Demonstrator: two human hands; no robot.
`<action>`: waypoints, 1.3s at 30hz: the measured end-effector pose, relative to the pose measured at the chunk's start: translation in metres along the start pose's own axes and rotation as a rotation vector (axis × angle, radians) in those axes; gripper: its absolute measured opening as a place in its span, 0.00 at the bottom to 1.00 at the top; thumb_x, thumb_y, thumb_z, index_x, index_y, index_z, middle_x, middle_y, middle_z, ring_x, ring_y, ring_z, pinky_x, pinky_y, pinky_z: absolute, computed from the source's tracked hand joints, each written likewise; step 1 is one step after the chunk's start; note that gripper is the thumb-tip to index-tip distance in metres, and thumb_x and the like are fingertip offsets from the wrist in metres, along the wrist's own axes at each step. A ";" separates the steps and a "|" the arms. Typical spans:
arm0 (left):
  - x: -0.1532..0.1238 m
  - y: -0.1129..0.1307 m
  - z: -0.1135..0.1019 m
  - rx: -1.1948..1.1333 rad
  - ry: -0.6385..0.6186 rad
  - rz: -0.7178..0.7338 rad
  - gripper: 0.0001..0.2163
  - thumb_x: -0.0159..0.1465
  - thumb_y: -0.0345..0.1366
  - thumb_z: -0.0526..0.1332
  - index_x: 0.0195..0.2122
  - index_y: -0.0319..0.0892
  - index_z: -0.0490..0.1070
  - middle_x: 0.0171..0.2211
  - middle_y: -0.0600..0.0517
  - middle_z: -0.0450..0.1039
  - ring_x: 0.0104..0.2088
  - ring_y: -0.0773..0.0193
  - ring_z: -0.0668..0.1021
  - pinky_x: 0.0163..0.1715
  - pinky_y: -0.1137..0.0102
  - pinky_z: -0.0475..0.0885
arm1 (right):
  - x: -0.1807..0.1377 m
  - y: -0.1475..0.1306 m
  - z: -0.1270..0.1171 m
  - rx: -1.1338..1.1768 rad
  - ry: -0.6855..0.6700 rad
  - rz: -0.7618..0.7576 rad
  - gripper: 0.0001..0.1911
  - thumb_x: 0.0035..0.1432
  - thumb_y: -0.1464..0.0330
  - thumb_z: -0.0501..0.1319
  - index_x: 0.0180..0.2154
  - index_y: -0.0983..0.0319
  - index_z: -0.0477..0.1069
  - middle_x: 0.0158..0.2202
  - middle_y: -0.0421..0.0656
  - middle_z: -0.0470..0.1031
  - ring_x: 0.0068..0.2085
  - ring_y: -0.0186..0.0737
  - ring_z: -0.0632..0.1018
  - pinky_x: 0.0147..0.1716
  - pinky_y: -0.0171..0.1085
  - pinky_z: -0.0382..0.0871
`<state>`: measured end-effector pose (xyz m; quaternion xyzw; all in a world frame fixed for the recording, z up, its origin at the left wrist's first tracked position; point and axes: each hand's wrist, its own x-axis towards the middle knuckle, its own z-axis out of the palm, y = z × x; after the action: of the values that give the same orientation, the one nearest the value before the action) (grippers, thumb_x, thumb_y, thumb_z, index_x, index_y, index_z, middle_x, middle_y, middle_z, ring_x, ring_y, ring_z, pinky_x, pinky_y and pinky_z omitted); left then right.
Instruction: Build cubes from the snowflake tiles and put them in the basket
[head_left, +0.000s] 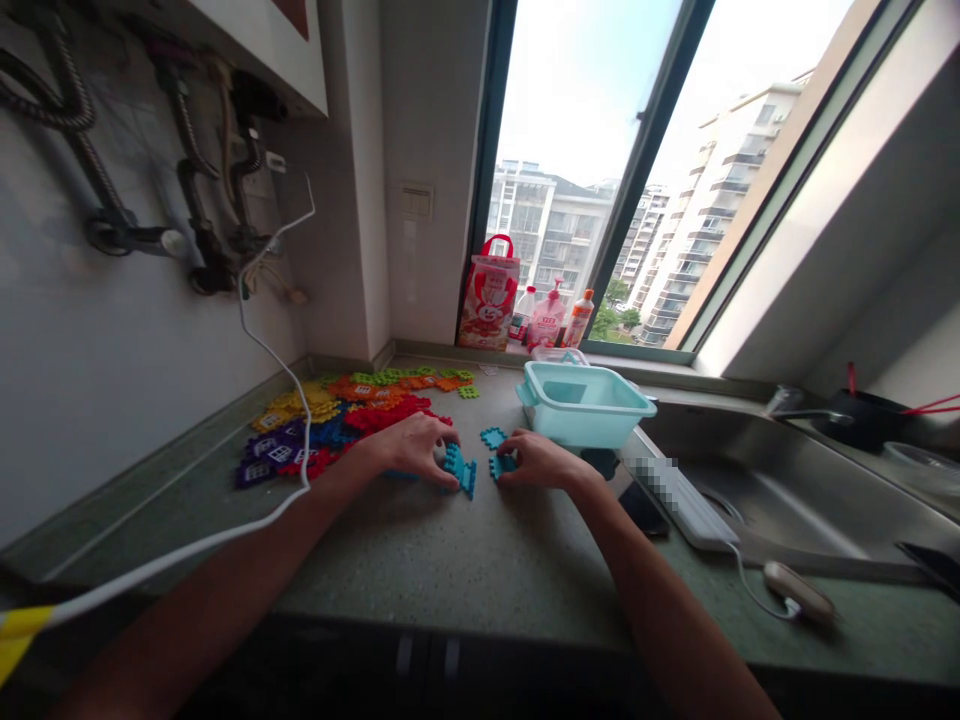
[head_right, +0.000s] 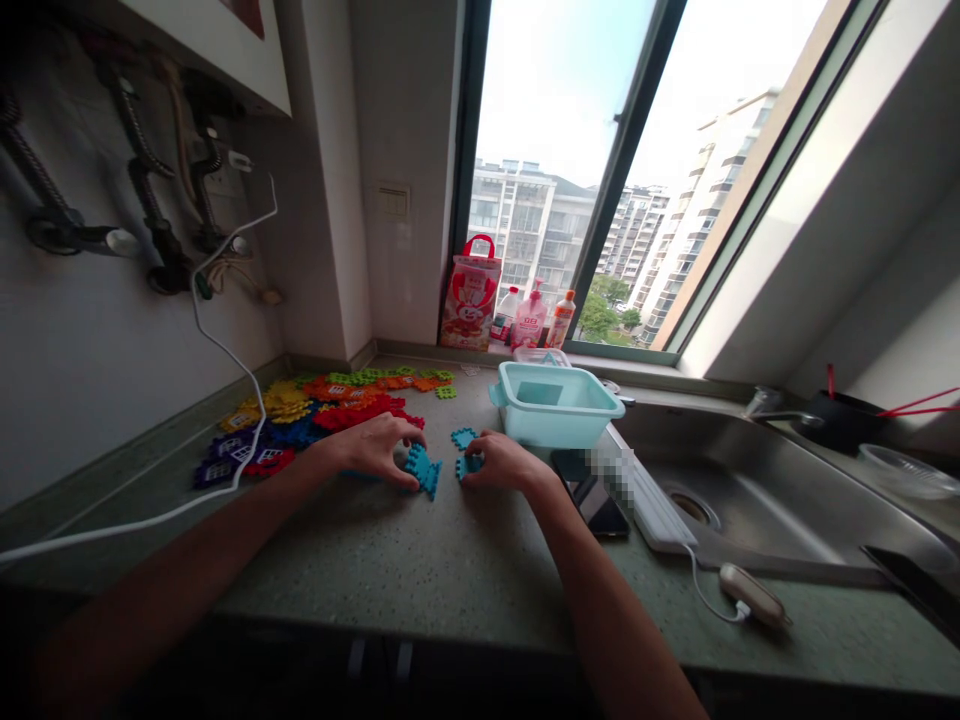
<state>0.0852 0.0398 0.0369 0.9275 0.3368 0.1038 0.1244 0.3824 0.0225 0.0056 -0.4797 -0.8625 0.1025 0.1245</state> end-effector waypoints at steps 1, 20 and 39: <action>0.000 0.000 0.000 0.017 -0.008 -0.002 0.30 0.50 0.59 0.74 0.48 0.46 0.81 0.42 0.49 0.82 0.43 0.55 0.81 0.42 0.70 0.70 | -0.001 -0.002 -0.002 -0.008 0.022 0.016 0.23 0.50 0.59 0.74 0.47 0.60 0.82 0.43 0.47 0.80 0.40 0.44 0.80 0.44 0.37 0.72; -0.005 -0.008 -0.002 0.057 -0.012 0.037 0.32 0.47 0.57 0.76 0.51 0.51 0.80 0.41 0.53 0.82 0.41 0.56 0.82 0.43 0.70 0.69 | 0.009 -0.053 0.018 0.317 0.343 -0.241 0.21 0.58 0.58 0.70 0.52 0.59 0.78 0.43 0.46 0.81 0.42 0.45 0.80 0.45 0.42 0.74; -0.003 -0.014 0.001 0.028 -0.034 0.029 0.26 0.48 0.57 0.76 0.44 0.47 0.83 0.34 0.53 0.81 0.35 0.61 0.79 0.33 0.72 0.65 | 0.014 -0.046 0.038 0.298 0.215 -0.203 0.28 0.57 0.57 0.72 0.57 0.58 0.76 0.45 0.45 0.83 0.45 0.45 0.82 0.46 0.40 0.74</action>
<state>0.0747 0.0476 0.0311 0.9356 0.3228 0.0851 0.1154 0.3264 0.0089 -0.0152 -0.3750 -0.8633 0.1643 0.2952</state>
